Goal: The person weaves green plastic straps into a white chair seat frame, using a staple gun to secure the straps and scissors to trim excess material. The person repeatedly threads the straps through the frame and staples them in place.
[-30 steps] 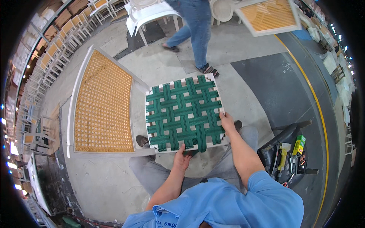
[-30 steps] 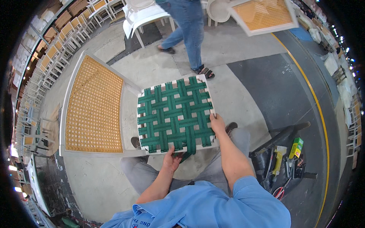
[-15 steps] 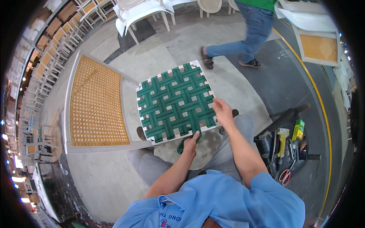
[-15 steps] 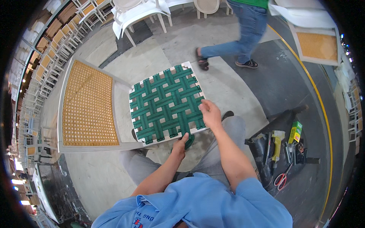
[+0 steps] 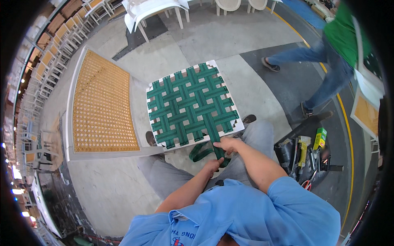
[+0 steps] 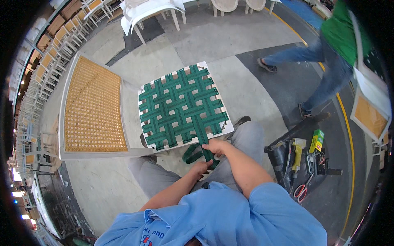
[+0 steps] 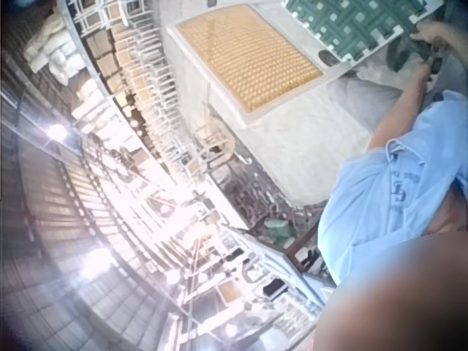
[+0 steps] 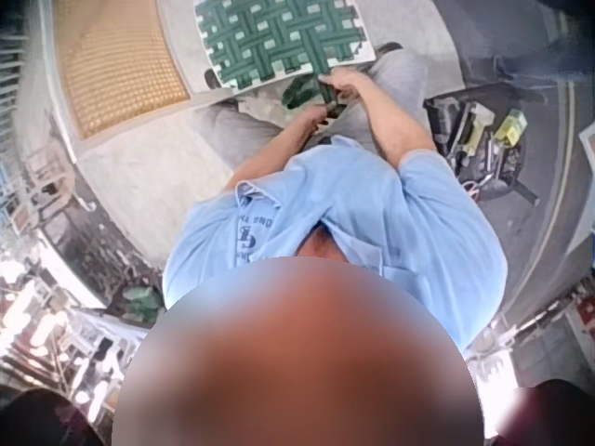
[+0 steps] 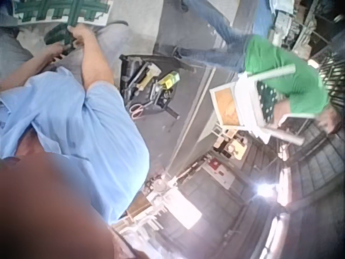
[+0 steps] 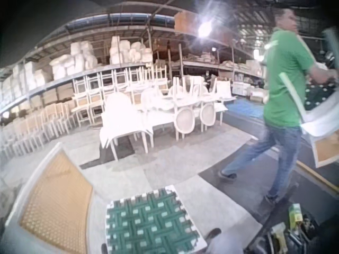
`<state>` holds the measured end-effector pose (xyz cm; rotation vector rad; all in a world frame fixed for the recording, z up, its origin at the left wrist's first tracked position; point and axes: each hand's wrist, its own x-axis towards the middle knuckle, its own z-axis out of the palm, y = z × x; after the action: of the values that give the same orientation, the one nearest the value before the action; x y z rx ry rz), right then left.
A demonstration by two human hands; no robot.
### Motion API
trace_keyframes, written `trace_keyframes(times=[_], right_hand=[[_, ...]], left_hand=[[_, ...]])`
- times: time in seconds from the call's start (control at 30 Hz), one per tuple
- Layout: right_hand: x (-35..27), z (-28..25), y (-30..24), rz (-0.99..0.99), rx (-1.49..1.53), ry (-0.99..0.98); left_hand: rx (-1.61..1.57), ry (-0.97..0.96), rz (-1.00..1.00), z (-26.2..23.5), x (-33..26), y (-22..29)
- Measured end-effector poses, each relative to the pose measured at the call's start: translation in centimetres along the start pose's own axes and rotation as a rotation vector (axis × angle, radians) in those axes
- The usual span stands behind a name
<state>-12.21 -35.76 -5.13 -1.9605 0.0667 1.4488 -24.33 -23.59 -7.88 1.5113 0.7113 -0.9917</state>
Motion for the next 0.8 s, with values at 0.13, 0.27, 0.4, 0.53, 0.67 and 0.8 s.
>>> trace_keyframes(times=[0.13,0.27,0.4,0.53,0.67,0.8], right_hand=[[1.8,1.4,-2.2,0.076,-0.45,-0.003],[5.8,1.6,0.0,0.18,-0.586,-0.032],[11.9,1.0,5.2,0.119,-0.678,0.04],[13.7,0.7,3.9,0.184,-0.627,0.029],[14.1,0.5,3.8,0.224,-0.569,0.02],[13.4,0.4,3.8,0.249,-0.493,0.044]], left_hand=[[0.338,0.219,0.202,-1.6,2.3,-1.5],[0.504,0.467,0.605,-2.9,-1.5,2.8],[0.789,0.698,1.023,-5.7,-2.0,7.7],[1.093,0.583,0.907,-8.3,0.3,9.8],[1.19,0.558,0.904,-8.3,1.5,9.5],[1.244,0.546,0.903,-8.2,1.7,9.8]])
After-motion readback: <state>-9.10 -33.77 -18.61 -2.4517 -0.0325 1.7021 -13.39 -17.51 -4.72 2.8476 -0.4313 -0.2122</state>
